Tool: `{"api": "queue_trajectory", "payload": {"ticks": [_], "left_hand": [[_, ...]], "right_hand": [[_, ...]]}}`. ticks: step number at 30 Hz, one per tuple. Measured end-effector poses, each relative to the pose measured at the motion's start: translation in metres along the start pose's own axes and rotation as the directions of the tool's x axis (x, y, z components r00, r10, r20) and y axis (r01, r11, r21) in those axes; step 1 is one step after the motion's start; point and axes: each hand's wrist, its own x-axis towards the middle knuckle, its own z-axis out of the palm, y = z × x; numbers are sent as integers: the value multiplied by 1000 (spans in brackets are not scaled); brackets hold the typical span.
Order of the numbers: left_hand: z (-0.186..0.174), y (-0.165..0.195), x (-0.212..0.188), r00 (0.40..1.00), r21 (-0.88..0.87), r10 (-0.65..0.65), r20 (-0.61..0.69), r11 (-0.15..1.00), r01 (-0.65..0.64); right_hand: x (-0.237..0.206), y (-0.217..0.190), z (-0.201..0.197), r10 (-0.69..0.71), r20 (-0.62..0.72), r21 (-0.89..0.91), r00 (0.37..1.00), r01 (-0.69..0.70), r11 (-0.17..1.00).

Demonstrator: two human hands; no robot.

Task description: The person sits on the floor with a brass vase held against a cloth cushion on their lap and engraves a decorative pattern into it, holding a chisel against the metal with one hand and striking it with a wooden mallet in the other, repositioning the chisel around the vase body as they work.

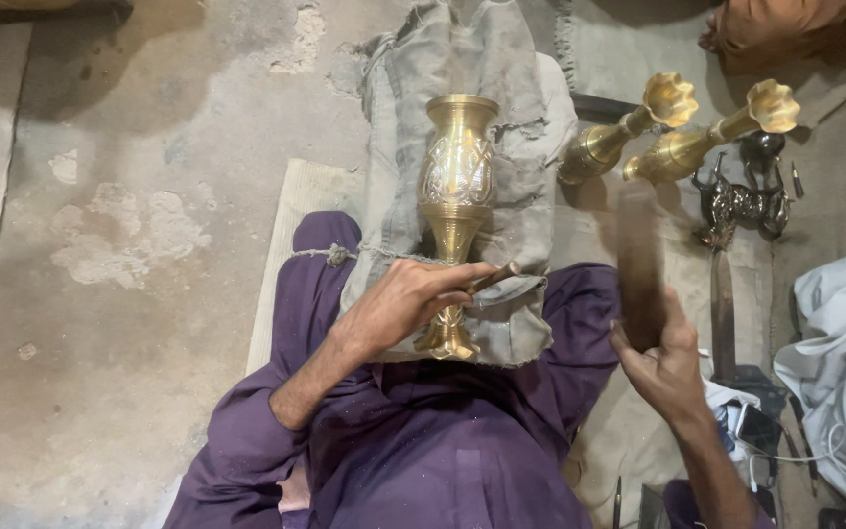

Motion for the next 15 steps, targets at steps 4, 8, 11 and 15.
{"api": "queue_trajectory", "payload": {"ticks": [4,8,11,15], "left_hand": [[-3,-1,0,1000,-23,23,18,999,-23],[-5,-1,1,997,-56,62,49,997,-59],[-6,-3,2,989,-37,150,-8,988,-150],[-6,-4,1,998,-115,4,60,993,3]], "right_hand": [[-12,6,-1,-83,-87,-337,993,49,940],[-16,12,3,192,-27,-87,981,-193,977],[-18,13,0,155,-58,-299,986,-166,940],[-18,8,-9,110,-35,-332,993,-116,936]]}}
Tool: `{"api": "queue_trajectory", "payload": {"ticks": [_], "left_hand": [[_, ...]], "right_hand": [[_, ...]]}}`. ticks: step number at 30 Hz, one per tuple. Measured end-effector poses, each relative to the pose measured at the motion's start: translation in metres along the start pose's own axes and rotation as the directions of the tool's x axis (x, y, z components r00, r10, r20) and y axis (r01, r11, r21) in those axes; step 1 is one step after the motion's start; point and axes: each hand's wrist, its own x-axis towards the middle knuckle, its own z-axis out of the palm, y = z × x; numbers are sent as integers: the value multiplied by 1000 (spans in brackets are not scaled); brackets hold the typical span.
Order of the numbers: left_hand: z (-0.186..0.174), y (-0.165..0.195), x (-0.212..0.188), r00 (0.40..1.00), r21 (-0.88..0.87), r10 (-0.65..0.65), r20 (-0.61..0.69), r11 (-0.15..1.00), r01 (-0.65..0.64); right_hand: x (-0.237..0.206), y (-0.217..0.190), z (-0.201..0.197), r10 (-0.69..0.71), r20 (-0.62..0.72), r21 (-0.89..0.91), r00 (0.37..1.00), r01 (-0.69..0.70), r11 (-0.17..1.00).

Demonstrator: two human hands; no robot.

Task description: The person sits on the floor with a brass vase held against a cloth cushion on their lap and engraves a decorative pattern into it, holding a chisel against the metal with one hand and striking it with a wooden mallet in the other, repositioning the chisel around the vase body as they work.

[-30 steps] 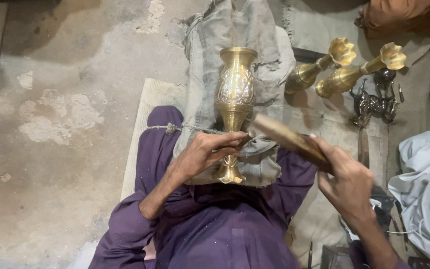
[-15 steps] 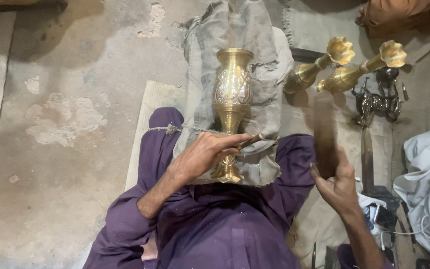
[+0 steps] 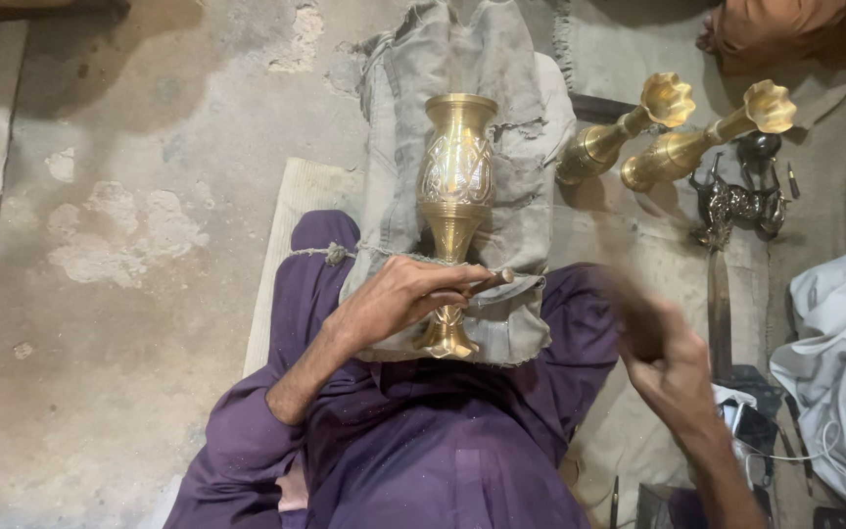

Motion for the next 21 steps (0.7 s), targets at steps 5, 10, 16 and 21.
{"api": "queue_trajectory", "payload": {"ticks": [5,10,16,21], "left_hand": [[2,-4,-2,999,38,29,-15,999,-28],[10,-19,-6,986,1,122,-112,992,-122],[21,-44,-25,934,-332,23,-357,931,-150],[29,-52,-26,936,-397,-23,-350,909,-126]], "right_hand": [[5,-10,-6,-72,-164,150,984,97,984],[11,-16,-15,-89,38,-235,995,96,967],[25,-26,-32,-22,107,-176,994,41,984],[43,-42,-44,-201,106,-122,974,213,969]]}}
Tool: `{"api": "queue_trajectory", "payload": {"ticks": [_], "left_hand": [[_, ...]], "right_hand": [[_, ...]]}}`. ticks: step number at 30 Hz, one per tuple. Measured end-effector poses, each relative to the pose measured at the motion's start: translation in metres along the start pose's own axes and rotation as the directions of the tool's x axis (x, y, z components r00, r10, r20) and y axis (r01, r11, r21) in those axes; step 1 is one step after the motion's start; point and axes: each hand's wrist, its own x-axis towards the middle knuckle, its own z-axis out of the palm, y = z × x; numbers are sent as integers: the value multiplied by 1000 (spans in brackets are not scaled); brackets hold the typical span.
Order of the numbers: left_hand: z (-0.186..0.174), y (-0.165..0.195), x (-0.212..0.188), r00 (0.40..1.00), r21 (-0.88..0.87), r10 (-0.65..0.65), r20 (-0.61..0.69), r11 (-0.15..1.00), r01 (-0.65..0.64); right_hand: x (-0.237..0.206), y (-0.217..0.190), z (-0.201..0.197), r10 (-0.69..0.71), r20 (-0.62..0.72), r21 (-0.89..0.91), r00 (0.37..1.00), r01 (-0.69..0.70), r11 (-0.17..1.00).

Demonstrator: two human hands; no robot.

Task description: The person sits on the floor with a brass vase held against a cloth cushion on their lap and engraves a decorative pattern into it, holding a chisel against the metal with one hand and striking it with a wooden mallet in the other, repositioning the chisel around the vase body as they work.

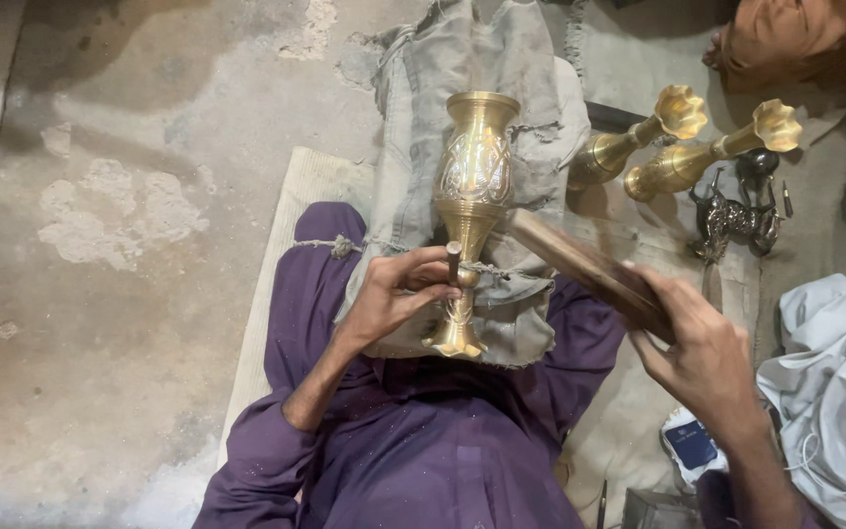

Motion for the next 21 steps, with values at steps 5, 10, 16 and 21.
{"api": "queue_trajectory", "payload": {"ticks": [5,10,16,21], "left_hand": [[1,-2,0,999,14,47,23,999,-47],[3,-2,-1,999,31,33,6,999,-33],[5,-6,-6,1000,42,23,-19,999,-23],[7,-9,-8,999,89,10,-51,996,-5]], "right_hand": [[20,-10,-9,-36,95,-239,995,58,969],[40,-16,-18,-127,164,-450,978,188,873],[46,-34,-36,-115,-205,321,972,178,930],[59,-36,-50,-332,160,-576,929,362,733]]}}
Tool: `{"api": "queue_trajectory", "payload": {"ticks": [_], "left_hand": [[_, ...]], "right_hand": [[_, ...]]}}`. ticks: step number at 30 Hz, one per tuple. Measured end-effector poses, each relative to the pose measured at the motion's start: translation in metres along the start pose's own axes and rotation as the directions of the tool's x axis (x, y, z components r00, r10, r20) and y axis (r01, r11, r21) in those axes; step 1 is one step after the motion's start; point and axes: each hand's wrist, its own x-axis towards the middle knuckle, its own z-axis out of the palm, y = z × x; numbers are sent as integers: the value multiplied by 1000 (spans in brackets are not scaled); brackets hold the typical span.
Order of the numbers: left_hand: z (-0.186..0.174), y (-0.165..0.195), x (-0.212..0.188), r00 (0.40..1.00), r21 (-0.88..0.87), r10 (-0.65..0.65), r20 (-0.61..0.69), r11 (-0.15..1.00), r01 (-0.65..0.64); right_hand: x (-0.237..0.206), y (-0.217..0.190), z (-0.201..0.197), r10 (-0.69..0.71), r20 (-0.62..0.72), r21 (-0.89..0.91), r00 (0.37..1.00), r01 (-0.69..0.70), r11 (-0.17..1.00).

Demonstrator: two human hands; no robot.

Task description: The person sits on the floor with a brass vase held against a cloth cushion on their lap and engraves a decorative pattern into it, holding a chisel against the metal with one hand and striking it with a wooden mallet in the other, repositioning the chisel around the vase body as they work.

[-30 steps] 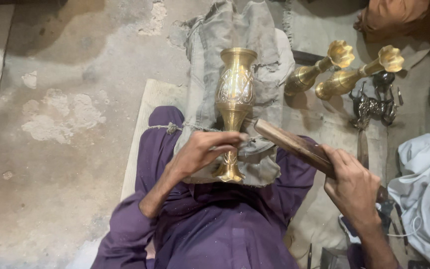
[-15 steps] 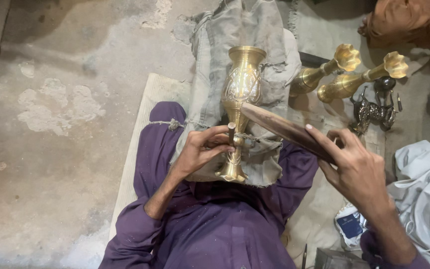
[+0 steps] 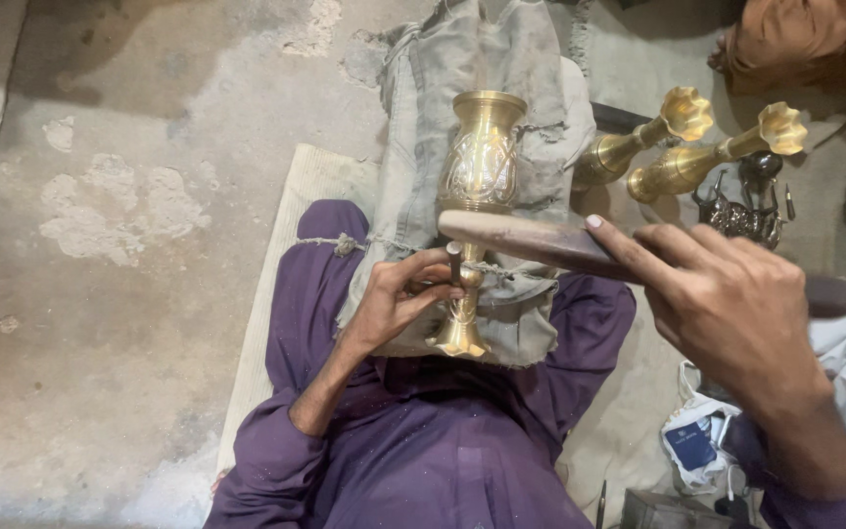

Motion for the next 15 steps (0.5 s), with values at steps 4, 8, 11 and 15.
{"api": "queue_trajectory", "payload": {"ticks": [4,8,11,15], "left_hand": [[2,2,0,1000,3,3,-14,1000,-3],[0,2,0,1000,-60,1,19,998,0],[1,0,-2,1000,-71,0,1,998,0],[1,-1,-3,1000,-20,6,-4,1000,-6]], "right_hand": [[4,0,-4,57,-83,188,995,-41,981],[-5,0,-16,252,-161,495,954,-143,857],[-7,1,-20,215,-165,498,963,-107,861],[-4,0,-12,20,-20,92,1000,-18,996]]}}
